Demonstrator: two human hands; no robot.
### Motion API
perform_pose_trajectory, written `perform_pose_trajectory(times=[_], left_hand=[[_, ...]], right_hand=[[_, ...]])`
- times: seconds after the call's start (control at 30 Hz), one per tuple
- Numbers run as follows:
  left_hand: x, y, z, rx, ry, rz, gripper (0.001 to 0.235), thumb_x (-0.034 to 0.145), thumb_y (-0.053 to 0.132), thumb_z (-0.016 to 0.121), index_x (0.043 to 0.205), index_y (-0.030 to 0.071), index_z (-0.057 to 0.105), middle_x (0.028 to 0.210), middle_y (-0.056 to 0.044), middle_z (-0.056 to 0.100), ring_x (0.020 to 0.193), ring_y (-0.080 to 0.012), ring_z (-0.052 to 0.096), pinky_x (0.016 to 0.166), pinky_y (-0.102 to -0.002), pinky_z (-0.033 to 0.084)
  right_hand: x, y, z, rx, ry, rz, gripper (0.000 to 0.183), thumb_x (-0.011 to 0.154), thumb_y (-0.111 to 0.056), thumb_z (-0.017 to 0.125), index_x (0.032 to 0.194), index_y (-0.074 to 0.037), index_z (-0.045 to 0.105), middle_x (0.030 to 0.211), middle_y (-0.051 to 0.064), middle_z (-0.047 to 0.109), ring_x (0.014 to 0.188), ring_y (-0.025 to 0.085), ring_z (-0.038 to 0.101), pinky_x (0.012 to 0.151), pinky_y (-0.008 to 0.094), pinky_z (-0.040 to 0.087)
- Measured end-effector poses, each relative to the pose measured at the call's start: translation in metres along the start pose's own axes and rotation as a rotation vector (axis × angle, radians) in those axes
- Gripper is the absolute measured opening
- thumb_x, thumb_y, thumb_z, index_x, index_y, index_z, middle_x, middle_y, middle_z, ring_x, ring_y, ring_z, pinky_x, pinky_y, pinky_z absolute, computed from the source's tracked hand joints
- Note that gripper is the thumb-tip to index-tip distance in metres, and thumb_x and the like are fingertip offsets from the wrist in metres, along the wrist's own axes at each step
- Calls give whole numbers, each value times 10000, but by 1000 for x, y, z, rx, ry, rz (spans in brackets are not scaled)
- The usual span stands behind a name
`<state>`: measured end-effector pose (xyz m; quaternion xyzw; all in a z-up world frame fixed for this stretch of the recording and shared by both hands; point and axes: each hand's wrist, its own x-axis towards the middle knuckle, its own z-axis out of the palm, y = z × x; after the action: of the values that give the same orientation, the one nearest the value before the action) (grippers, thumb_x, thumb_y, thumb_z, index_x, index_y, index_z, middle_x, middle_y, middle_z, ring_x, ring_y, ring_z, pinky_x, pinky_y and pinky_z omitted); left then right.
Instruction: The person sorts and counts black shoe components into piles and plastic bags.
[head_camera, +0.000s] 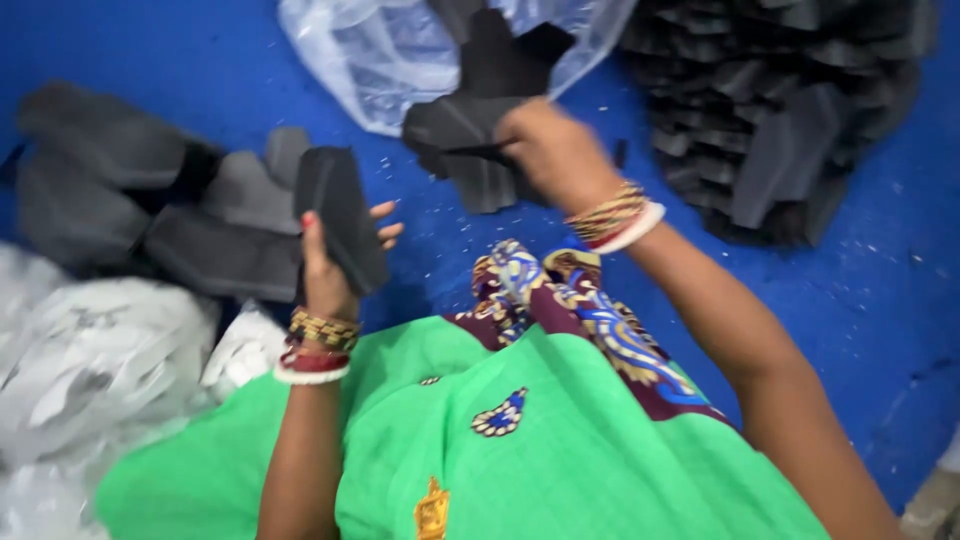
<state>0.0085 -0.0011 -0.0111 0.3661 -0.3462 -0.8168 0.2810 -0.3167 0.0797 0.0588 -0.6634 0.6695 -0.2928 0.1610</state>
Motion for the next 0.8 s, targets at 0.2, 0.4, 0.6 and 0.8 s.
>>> perform_pose_trajectory(times=[0.2,0.4,0.6,0.8], left_hand=[[3,9,14,11,-24,21,862,1047,651,218,1438,-51,529,1317,-237,672,1057,-303,708,915,-374,565],[-1,8,6,24,-8,17,857,1047,648,219,1427,-50,541,1315,-232,674,1063,-286,710,918,-365,569],[0,9,10,26,-17,17,854,1045,646,214,1419,-49,539,1309,-234,675,1068,-284,710,918,-360,570],[1,11,7,20,3,24,857,1050,641,216,1405,-63,551,1301,-235,678,1065,-287,714,918,-363,573]], right_hand=[[-17,64,2,552,135,448,253,981,-39,724,1217,-48,635,1032,36,715,945,120,692,833,281,561],[-4,9,79,291,162,567,523,851,-67,809,1334,-63,609,919,57,666,778,181,675,740,301,552],[0,-39,106,-264,379,266,524,703,-85,844,1154,-72,577,1096,199,549,1018,399,553,898,454,429],[-33,-34,118,232,195,133,446,921,-16,729,1334,-41,562,1286,207,605,1210,406,622,1045,425,493]])
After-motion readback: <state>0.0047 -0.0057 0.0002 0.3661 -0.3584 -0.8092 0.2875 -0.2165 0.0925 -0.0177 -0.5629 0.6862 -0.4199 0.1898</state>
